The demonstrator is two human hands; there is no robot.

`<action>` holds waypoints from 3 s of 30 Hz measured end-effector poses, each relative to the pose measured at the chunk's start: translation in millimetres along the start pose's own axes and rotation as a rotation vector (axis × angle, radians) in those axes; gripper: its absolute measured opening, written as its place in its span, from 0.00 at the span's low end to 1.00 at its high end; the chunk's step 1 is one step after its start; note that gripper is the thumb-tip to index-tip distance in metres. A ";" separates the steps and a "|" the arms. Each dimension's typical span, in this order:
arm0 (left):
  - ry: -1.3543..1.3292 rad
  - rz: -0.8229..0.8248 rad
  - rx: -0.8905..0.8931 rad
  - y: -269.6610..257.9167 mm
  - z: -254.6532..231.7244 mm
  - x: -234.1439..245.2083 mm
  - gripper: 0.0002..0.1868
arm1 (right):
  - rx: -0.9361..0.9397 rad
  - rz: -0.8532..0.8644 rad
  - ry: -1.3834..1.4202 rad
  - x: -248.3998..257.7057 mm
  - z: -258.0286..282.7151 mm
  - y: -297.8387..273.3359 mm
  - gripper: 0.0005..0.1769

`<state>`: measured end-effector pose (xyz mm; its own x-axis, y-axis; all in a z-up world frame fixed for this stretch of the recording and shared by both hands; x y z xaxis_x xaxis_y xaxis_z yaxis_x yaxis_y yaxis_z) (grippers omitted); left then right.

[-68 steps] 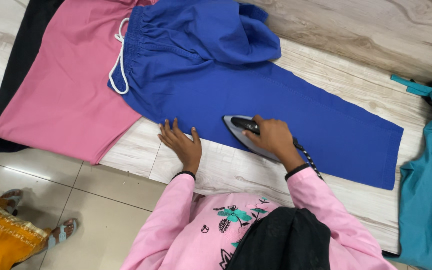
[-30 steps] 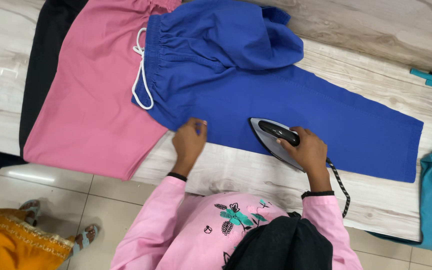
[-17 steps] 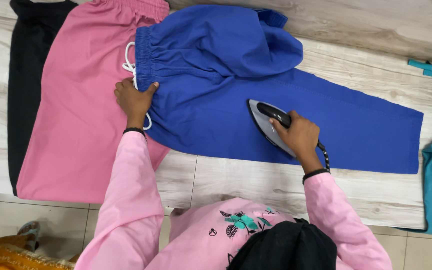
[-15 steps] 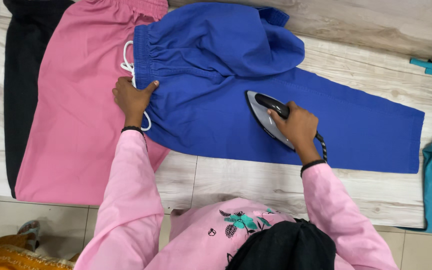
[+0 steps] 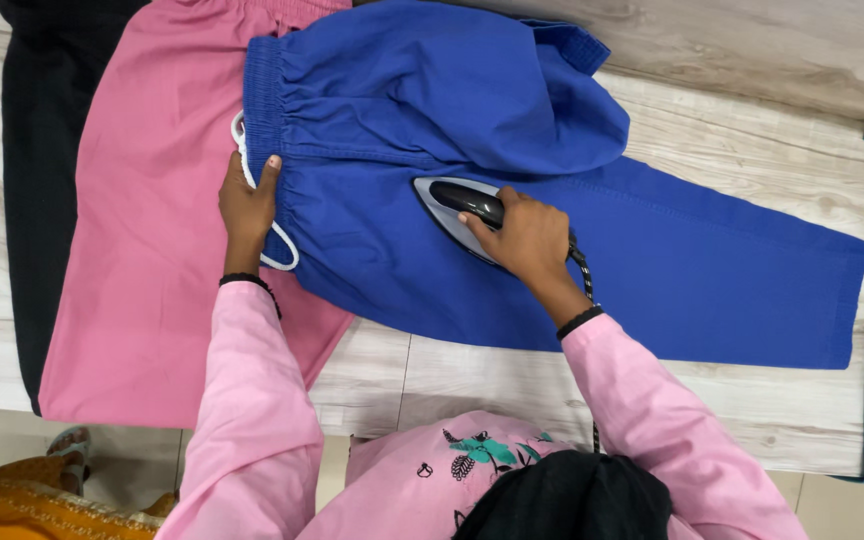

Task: The person irons a pair of pink sweatpants on a table, smoothing the fabric and moving the iron across the legs and waistband. The person then switches to a pair of blue sweatpants and continues ironing them in the same manner.

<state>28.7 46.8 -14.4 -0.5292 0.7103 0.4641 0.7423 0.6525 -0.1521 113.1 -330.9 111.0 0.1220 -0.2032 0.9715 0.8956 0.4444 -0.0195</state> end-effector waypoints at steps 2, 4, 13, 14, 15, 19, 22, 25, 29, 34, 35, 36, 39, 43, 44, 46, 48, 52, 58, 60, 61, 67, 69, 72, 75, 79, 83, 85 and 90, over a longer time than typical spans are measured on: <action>-0.149 0.102 0.010 1.2 -0.2 1.6 0.17 | -0.007 0.025 0.014 -4.1 13.7 9.3 0.33; -0.224 0.161 0.021 3.0 -0.7 4.8 0.18 | 0.042 0.054 0.009 -9.9 30.1 16.0 0.34; -0.279 0.169 0.031 7.8 6.7 3.4 0.15 | 0.196 -0.017 -0.065 -31.8 79.3 29.9 0.35; -0.281 0.164 0.023 8.4 7.4 4.3 0.15 | 0.175 -0.039 -0.062 -29.7 74.0 30.2 0.35; -0.282 0.159 0.015 8.7 7.9 5.2 0.14 | 0.154 -0.062 -0.058 -26.9 66.4 29.9 0.36; -0.233 0.120 0.019 9.3 9.0 4.1 0.13 | 0.141 -0.131 -0.115 -17.4 31.2 19.0 0.35; -0.210 0.095 0.010 7.1 7.2 4.4 0.13 | 0.070 -0.102 -0.187 -8.5 -8.9 4.6 0.34; -0.173 0.090 0.020 7.7 4.9 4.5 0.14 | -0.031 -0.141 -0.228 10.9 -51.8 -13.0 0.34; -0.163 0.095 0.020 5.0 1.1 5.2 0.16 | -0.279 -0.138 -0.225 30.5 -90.8 -31.5 0.34; -0.122 0.098 0.057 0.7 -11.8 6.7 0.19 | -0.297 -0.020 -0.110 21.8 -66.4 -17.8 0.34; -0.101 0.105 0.074 0.3 -13.4 6.8 0.20 | -0.222 0.000 -0.107 15.3 -51.1 -12.8 0.34; -0.078 0.111 0.090 0.1 -13.4 7.1 0.21 | -0.088 -0.015 -0.118 7.9 -30.9 -7.6 0.35; -0.154 0.097 0.063 1.3 -11.5 6.4 0.18 | 0.144 -0.085 -0.115 -7.4 11.5 6.3 0.35; -0.141 0.092 0.073 7.3 -5.2 4.0 0.18 | 0.128 -0.162 -0.137 0.6 -4.3 21.6 0.33; -0.140 0.094 0.075 6.8 -3.9 4.0 0.18 | 0.093 -0.135 -0.172 2.7 -17.0 22.6 0.33; -0.136 0.096 0.081 5.6 -3.5 3.7 0.18 | 0.024 -0.081 -0.244 10.7 -48.2 22.1 0.33; -0.129 0.093 0.088 5.2 -5.1 4.0 0.17 | -0.035 -0.084 -0.216 20.3 -78.8 17.8 0.32; -0.138 0.087 0.074 3.8 -9.2 4.6 0.18 | -0.233 -0.174 -0.224 39.9 -131.8 12.0 0.32; -0.185 0.117 0.052 5.7 -7.6 3.4 0.17 | -0.363 -0.119 -0.152 44.6 -132.4 0.0 0.33; -0.127 0.108 0.057 5.4 -4.3 5.0 0.18 | -0.308 -0.067 -0.120 40.2 -108.5 -17.8 0.33; -0.161 0.152 0.066 3.8 -3.6 3.1 0.22 | -0.274 -0.037 -0.092 36.5 -94.8 -29.1 0.32; 0.238 0.258 0.043 -20.8 -25.9 20.7 0.51 | 0.065 -0.025 -0.089 9.0 -13.9 -90.9 0.31; 0.435 0.249 0.082 -38.6 -23.5 25.5 0.62 | 0.121 -0.005 -0.054 -2.1 -0.9 -114.8 0.31; 0.422 0.211 0.007 -56.1 -10.8 40.6 0.64 | 0.111 -0.040 -0.116 -8.2 -6.4 -145.0 0.31; 0.276 0.197 0.209 -63.3 18.0 47.8 0.61 | -0.053 -0.080 -0.206 -2.5 -50.0 -162.0 0.33; 0.301 0.071 0.076 -69.3 20.7 47.9 0.56 | -0.460 -0.017 -0.244 24.4 -152.3 -197.9 0.39; 0.475 -0.102 -0.042 -102.3 -6.1 40.9 0.48 | -0.781 -0.088 -0.173 59.7 -249.8 -242.9 0.39; 0.557 -0.226 -0.211 -132.4 -28.5 32.6 0.42 | -0.898 -0.136 -0.138 65.8 -280.4 -252.0 0.40; 0.472 -0.113 -0.633 -192.1 -77.1 -54.1 0.30 | -0.979 -0.071 0.009 47.8 -271.9 -227.0 0.42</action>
<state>-53.5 -137.3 57.0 -0.4901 0.3693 0.7896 0.8621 0.3391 0.3765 31.9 -678.7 97.7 0.0537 -0.2103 0.9762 0.8594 -0.4881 -0.1524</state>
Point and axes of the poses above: each hand's wrist, its own y-axis towards the middle knuckle, its own x-axis out of the back of the hand, z = x × y, the point moved 5 cm from there along y, towards the middle knuckle, and after that the axes turned 3 degrees about x, right-handed, at the moved point
